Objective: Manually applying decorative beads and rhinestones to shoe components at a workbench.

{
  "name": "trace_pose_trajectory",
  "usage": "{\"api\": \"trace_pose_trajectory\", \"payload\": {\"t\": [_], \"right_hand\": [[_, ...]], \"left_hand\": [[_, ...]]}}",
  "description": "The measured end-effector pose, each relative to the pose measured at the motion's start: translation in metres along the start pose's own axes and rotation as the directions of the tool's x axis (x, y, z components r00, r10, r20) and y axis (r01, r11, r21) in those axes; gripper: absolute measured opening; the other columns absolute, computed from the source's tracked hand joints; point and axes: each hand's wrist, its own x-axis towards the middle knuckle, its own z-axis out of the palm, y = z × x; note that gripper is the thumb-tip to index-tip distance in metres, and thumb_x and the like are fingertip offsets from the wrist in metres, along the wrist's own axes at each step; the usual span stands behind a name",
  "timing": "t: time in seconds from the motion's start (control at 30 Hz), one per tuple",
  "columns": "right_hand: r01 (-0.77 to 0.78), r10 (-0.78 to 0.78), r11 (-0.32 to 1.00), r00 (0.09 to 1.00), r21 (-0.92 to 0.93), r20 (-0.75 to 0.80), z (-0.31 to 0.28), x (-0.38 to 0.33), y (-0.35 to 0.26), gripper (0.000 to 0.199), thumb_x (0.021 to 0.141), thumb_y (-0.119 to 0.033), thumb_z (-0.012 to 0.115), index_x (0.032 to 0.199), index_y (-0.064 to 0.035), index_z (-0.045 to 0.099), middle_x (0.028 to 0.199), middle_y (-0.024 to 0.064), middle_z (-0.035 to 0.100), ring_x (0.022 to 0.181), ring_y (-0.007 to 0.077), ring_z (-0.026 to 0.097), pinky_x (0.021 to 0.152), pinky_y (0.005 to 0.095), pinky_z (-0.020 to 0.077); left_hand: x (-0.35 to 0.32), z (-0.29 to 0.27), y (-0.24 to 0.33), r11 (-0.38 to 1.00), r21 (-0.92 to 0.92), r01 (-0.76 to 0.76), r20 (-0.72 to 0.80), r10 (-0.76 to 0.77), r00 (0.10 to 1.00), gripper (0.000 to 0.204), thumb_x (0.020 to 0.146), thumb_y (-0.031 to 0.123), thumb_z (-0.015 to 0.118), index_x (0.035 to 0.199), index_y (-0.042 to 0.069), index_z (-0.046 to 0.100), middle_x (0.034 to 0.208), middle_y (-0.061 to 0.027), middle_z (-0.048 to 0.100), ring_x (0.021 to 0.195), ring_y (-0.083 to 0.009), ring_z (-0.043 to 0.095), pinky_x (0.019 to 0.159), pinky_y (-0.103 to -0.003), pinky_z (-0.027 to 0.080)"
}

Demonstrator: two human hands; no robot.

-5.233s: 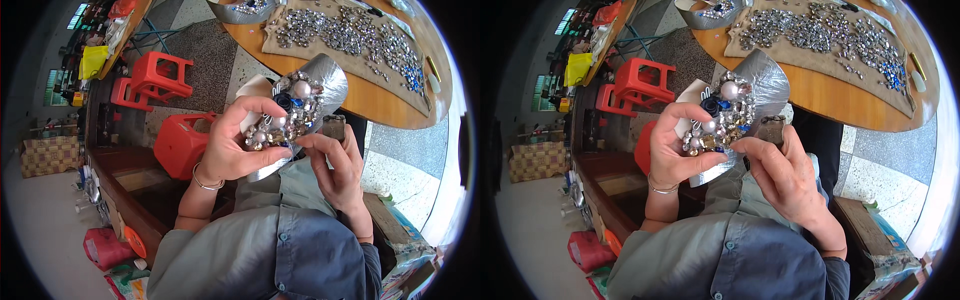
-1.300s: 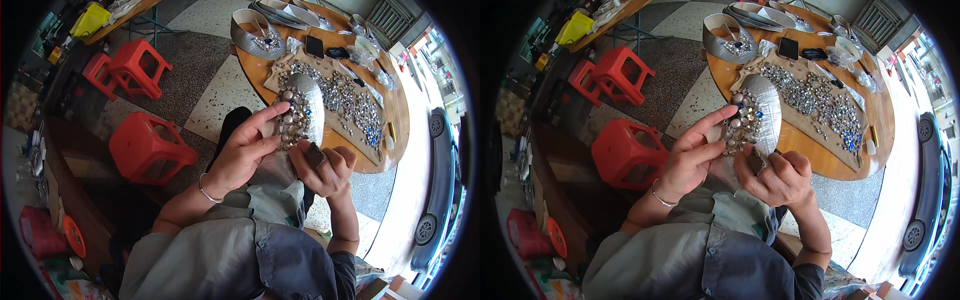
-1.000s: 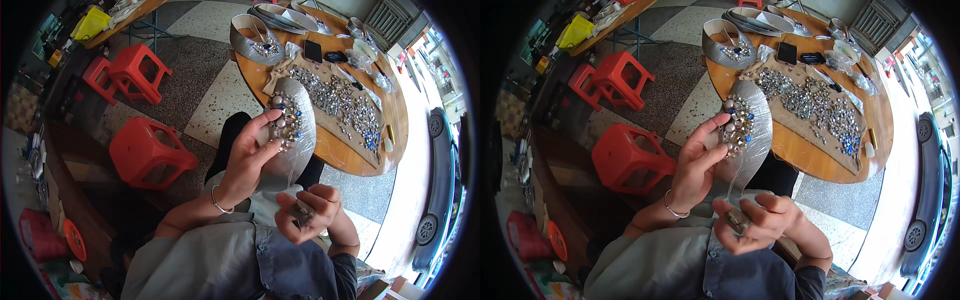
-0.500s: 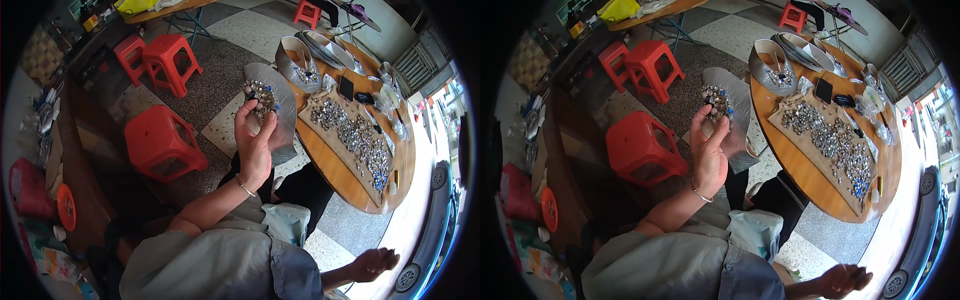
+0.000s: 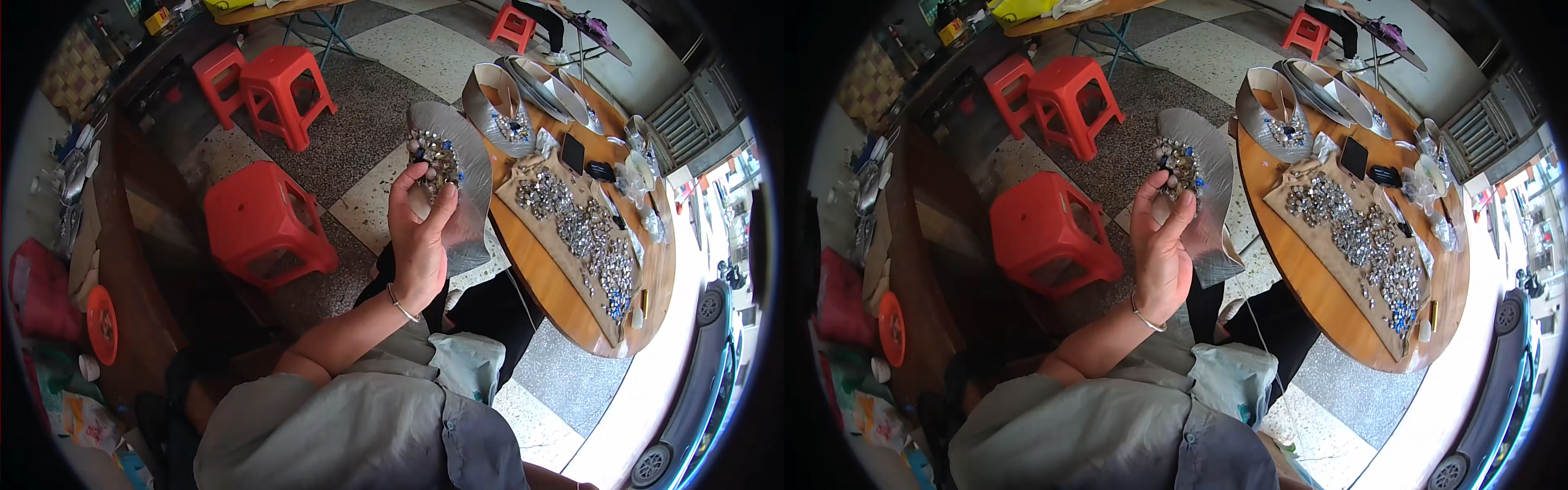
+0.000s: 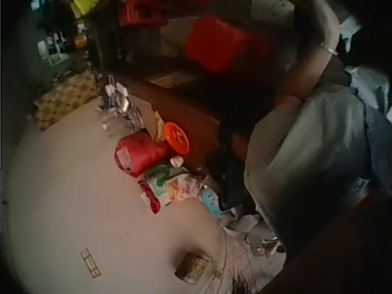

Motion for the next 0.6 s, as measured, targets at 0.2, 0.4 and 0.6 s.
{"api": "trace_pose_trajectory", "payload": {"t": [0.2,0.4,0.6], "right_hand": [[0.007,-0.007,1.0,1.0,0.009,0.023,-0.003,0.006,-0.009,0.01,0.09,-0.01,0.044,0.097,-0.0063,0.051,0.073,0.0017,0.047,0.057,0.0081,0.042,0.046,0.0206,0.039],[0.019,-0.02,1.0,0.999,0.02,0.047,-0.009,0.009,-0.022,0.012,0.09,-0.012,0.046,0.1,-0.0084,0.051,0.078,0.0006,0.049,0.063,0.0086,0.043,0.05,0.0215,0.04],[0.023,-0.026,0.999,0.997,0.041,0.078,-0.014,0.014,-0.03,0.015,0.09,-0.014,0.047,0.103,-0.0106,0.052,0.083,-0.0004,0.05,0.069,0.009,0.045,0.055,0.0224,0.0411]], "left_hand": [[-0.002,0.001,0.0,1.0,0.003,0.0,0.007,0.0,1.0,0.036,0.082,-0.001,0.06,0.114,0.005,0.045,0.103,-0.0015,0.053,0.092,-0.0076,0.052,0.083,-0.021,0.041],[-0.002,0.002,0.0,1.0,-0.001,0.008,0.015,-0.008,1.0,0.036,0.082,-0.001,0.06,0.114,0.005,0.045,0.103,-0.0019,0.054,0.093,-0.008,0.052,0.084,-0.021,0.04],[-0.001,0.009,0.001,0.997,0.043,0.068,-0.037,-0.067,0.997,0.041,0.079,0.008,0.068,0.111,0.006,0.043,0.103,-0.0032,0.05,0.09,-0.0091,0.051,0.081,-0.023,0.043]]}}
